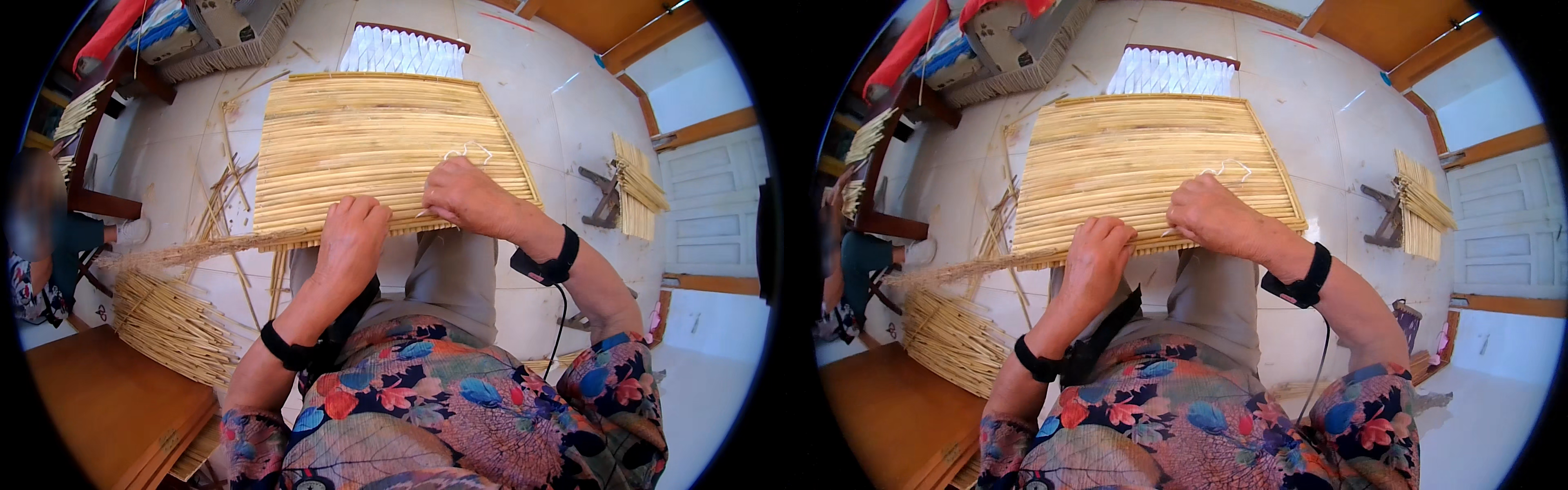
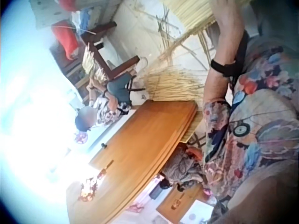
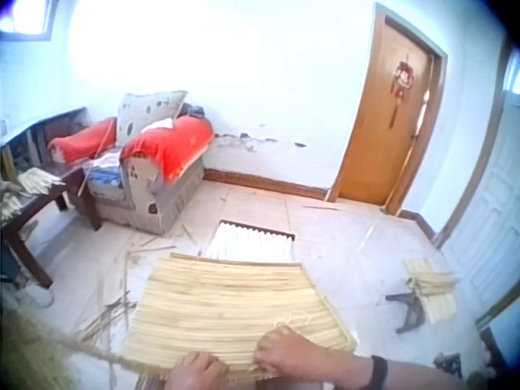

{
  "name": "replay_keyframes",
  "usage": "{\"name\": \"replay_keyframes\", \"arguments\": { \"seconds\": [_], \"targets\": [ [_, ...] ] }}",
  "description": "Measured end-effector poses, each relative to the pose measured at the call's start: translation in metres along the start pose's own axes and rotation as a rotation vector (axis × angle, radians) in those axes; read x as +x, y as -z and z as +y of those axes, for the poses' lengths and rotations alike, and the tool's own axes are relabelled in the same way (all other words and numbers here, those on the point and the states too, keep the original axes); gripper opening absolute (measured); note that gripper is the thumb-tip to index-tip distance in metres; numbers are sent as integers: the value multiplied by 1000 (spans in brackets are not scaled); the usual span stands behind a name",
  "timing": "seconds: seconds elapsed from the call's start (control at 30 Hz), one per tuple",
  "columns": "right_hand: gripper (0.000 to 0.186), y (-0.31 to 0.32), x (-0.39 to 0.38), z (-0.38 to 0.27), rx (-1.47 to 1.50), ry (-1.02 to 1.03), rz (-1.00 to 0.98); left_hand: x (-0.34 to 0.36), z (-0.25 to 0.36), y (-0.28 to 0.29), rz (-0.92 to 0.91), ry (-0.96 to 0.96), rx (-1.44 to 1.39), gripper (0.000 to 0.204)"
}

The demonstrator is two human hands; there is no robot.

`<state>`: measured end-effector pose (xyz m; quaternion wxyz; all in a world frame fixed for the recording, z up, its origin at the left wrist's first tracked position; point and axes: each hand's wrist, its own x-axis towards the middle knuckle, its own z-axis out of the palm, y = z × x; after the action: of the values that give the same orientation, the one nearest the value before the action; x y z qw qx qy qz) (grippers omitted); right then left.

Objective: The person weaves thin wooden sticks together using white string to form a rectangular mat, repeatedly threading the string around each stick and pulling it tight to secure them in a row.

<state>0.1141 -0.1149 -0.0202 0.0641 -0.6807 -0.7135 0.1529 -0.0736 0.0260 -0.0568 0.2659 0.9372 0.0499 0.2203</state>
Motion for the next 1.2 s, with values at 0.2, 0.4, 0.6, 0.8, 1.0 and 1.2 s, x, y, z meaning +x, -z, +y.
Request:
{"name": "replay_keyframes", "arguments": {
  "seconds": [0.2,0.4,0.6,0.8,1.0,1.2],
  "targets": [
    [10,22,-26,-26,465,-255,-36,3,-1,7,-50,10,74,19],
    [16,15,-39,-47,828,-479,-48,5,-8,2,-54,-80,-8,16],
    [27,-34,-16,-55,-77,-220,495,6,-8,-5,-9,-83,18,18],
    [17,-48,-9,-53,-137,-268,545,1,-9,-7,7,-101,46,19],
    [4,-32,-20,-60,415,-481,410,0,-13,-4,0,-202,43,21],
    [7,-24,-26,-57,1500,-769,151,2,-17,-4,-60,-239,38,24]
  ]
}}
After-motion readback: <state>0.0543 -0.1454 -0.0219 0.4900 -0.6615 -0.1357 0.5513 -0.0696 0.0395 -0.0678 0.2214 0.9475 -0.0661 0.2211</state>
